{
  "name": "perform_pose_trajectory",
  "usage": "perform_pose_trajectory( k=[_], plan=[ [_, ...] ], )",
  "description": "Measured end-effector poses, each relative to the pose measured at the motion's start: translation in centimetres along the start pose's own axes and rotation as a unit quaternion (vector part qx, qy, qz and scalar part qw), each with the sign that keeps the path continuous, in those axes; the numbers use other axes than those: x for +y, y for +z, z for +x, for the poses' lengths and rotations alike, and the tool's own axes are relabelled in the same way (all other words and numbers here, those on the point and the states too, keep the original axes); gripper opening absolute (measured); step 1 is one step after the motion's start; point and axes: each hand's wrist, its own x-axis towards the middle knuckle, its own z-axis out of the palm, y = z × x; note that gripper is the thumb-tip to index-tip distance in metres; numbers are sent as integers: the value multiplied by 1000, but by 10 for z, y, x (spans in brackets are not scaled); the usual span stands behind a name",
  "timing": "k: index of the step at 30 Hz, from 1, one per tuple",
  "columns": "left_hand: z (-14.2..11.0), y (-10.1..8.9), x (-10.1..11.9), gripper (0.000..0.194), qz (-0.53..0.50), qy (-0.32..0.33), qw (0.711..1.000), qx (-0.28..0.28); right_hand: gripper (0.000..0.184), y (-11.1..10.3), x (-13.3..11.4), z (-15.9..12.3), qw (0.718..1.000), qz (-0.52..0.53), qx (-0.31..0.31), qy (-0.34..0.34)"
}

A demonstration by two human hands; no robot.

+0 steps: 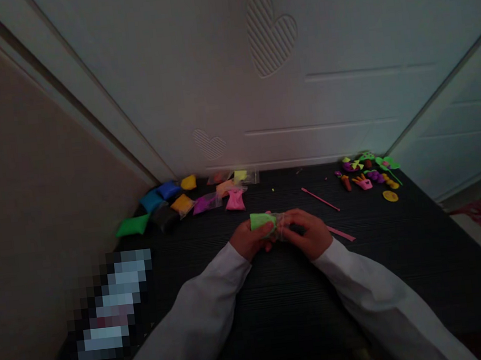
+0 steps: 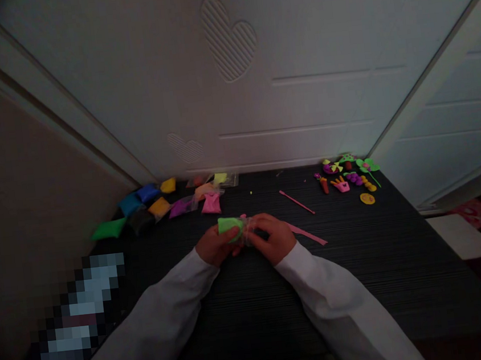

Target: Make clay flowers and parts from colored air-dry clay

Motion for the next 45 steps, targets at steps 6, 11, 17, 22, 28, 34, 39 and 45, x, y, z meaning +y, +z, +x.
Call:
perform_pose_trajectory(
  k=[6, 11, 17, 22, 28, 34, 39, 45],
  plan=[
    [-2, 5, 0, 28, -22, 11, 1000, 19, 16, 3, 2, -3, 999, -17, 45, -14],
    [-2, 4, -1, 26, -24, -3, 999, 25, 18, 4, 2, -4, 999, -15, 29, -9],
    [-1, 2, -4, 24, -16, 6, 1000, 23, 15, 6, 2, -4, 999, -24, 19, -14],
    [1, 3, -5, 23, -22, 19, 999, 15, 10, 3, -5, -1, 1000, 5, 14, 0],
    [0, 1, 5, 25, -55, 29, 997, 51, 7, -5, -1, 4, 971, 206, 33, 115],
    [-1, 0, 13, 25, -81, 26, 992, 92, 13, -15, 6, 8, 847, 438, 109, 280],
    [1, -3, 14, 26, -90, 28, 990, 104, 16, -19, 3, 9, 796, 506, 49, 329],
    [4, -8, 17, 23, -99, 36, 987, 121, 20, -17, 5, 9, 775, 527, 40, 346]
  ],
)
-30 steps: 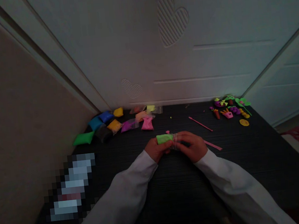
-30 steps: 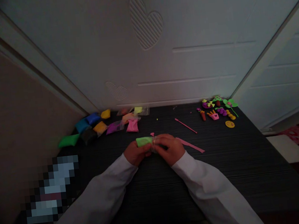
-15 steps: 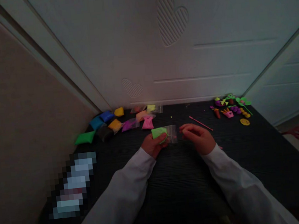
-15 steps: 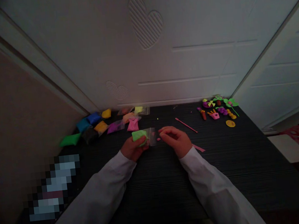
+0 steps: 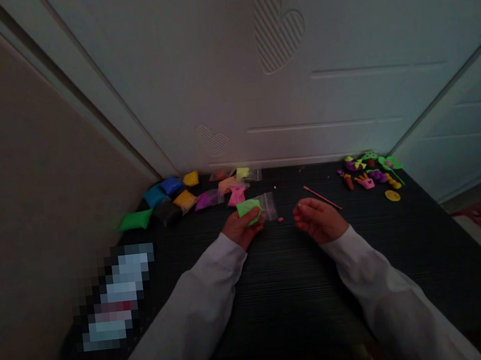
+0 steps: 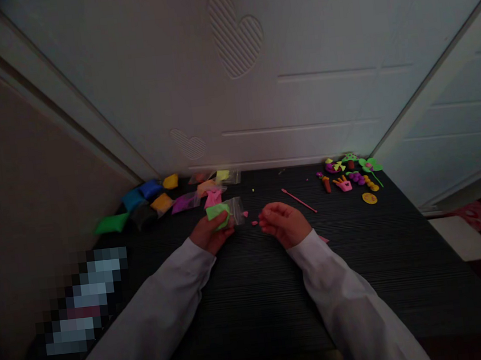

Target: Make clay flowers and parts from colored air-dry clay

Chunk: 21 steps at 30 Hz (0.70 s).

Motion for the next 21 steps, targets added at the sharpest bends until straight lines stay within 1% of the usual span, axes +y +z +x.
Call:
perform_pose_trajectory(
  k=[3, 8, 11, 13, 16, 21],
  plan=[
    [4, -3, 3, 23, 11, 13, 1000, 26, 19, -1, 2, 2, 1000, -14, 3, -7],
    [13, -12, 8, 21, 36, 17, 998, 58, 18, -2, 1, 2, 999, -36, 37, 6],
    [17, -17, 10, 20, 29, 14, 996, 82, 17, -2, -1, 2, 999, -34, 34, 4],
    [19, -19, 11, 19, 12, 31, 995, 94, 15, -2, -1, 1, 999, -28, 29, 8],
    [22, -23, 13, 19, -22, 70, 993, 98, 15, -2, 0, 2, 999, -16, 31, 16],
    [24, -24, 15, 28, -48, 106, 990, 83, 19, -3, 0, 2, 999, -9, 42, 7]
  ],
)
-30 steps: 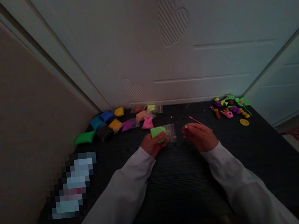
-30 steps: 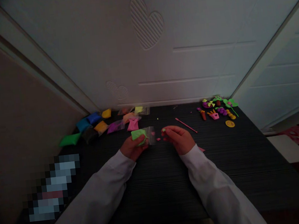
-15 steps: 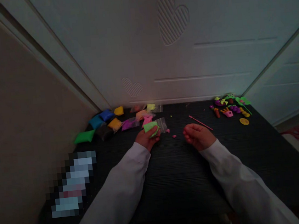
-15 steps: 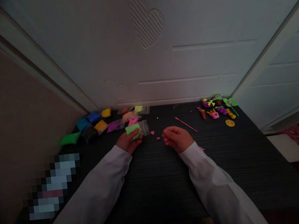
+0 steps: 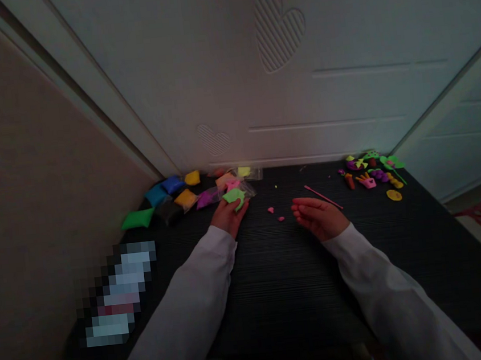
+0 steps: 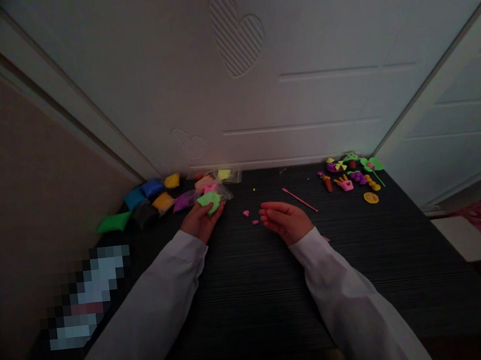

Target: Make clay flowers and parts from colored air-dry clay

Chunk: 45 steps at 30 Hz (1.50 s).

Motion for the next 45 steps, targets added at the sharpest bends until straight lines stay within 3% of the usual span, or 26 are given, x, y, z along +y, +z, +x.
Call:
perform_pose_trajectory(
  k=[5, 8, 13, 18, 21, 25, 28, 30, 37, 45],
  plan=[
    [4, -2, -2, 37, 44, 58, 997, 6, 24, 0, 0, 1, 999, 3, 19, -27],
    [9, -10, -4, 53, 145, 113, 982, 33, 19, -1, 0, 2, 999, 5, 15, -42],
    [14, -23, -8, 62, 396, 242, 883, 67, 19, 0, -1, 2, 999, 4, 2, -48],
    [12, -24, -10, 59, 475, 265, 837, 55, 20, 0, -3, 1, 997, 39, -34, -53],
    [10, -23, -8, 44, 545, 299, 781, 59, 19, -1, -2, 1, 995, 46, -48, -72],
    [7, -21, -3, 35, 629, 344, 696, 38, 18, -1, -2, 1, 997, 23, -19, -68],
    [6, -20, -1, 35, 661, 355, 660, 28, 21, 0, -4, 1, 998, 31, -1, -56],
    [6, -20, -1, 35, 668, 351, 656, 26, 24, 1, -5, 1, 997, 51, -8, -58],
    [7, -21, 0, 41, 658, 318, 681, 54, 20, -1, -5, -1, 992, 75, -55, -81],
    [9, -24, -1, 39, 679, 310, 664, 52, 29, 0, -5, -2, 992, 95, -61, -54]
  ],
)
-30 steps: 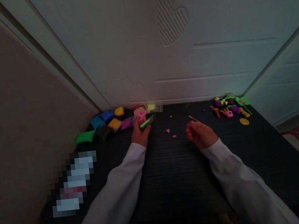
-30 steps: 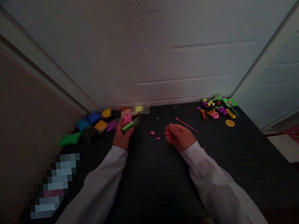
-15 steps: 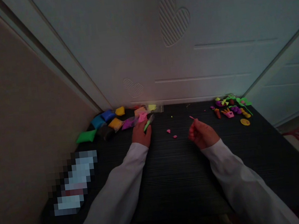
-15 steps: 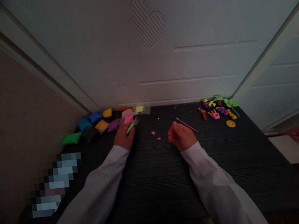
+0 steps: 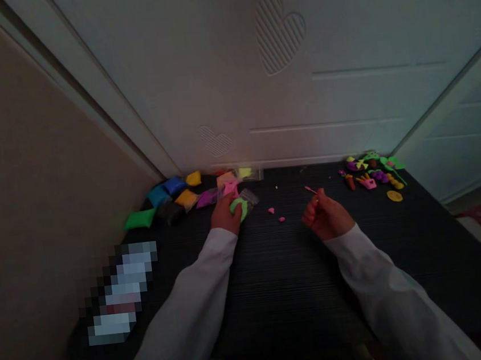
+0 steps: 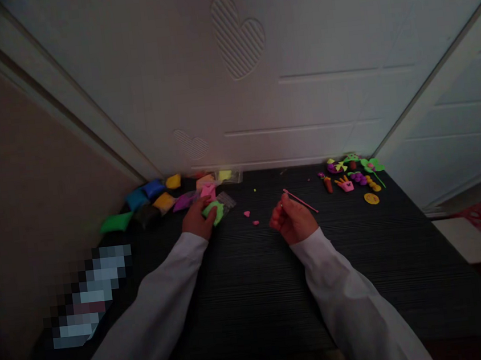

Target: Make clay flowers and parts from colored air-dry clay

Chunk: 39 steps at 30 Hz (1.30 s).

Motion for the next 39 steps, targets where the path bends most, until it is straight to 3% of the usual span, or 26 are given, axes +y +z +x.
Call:
perform_pose_trajectory(
  k=[10, 21, 30, 39],
  plan=[
    [2, 3, -7, 38, 54, 42, 997, 18, 18, 0, 1, -1, 1000, -3, -29, -1],
    [-6, -8, 13, 35, 101, 15, 994, 45, 28, 4, -1, -4, 999, -15, -28, 17],
    [-6, -7, 12, 37, 74, 45, 995, 55, 17, 3, 1, -5, 999, -3, -40, 20],
    [-7, -7, 12, 43, 54, 58, 994, 75, 18, 4, 0, -5, 999, -18, -46, 23]
  ],
)
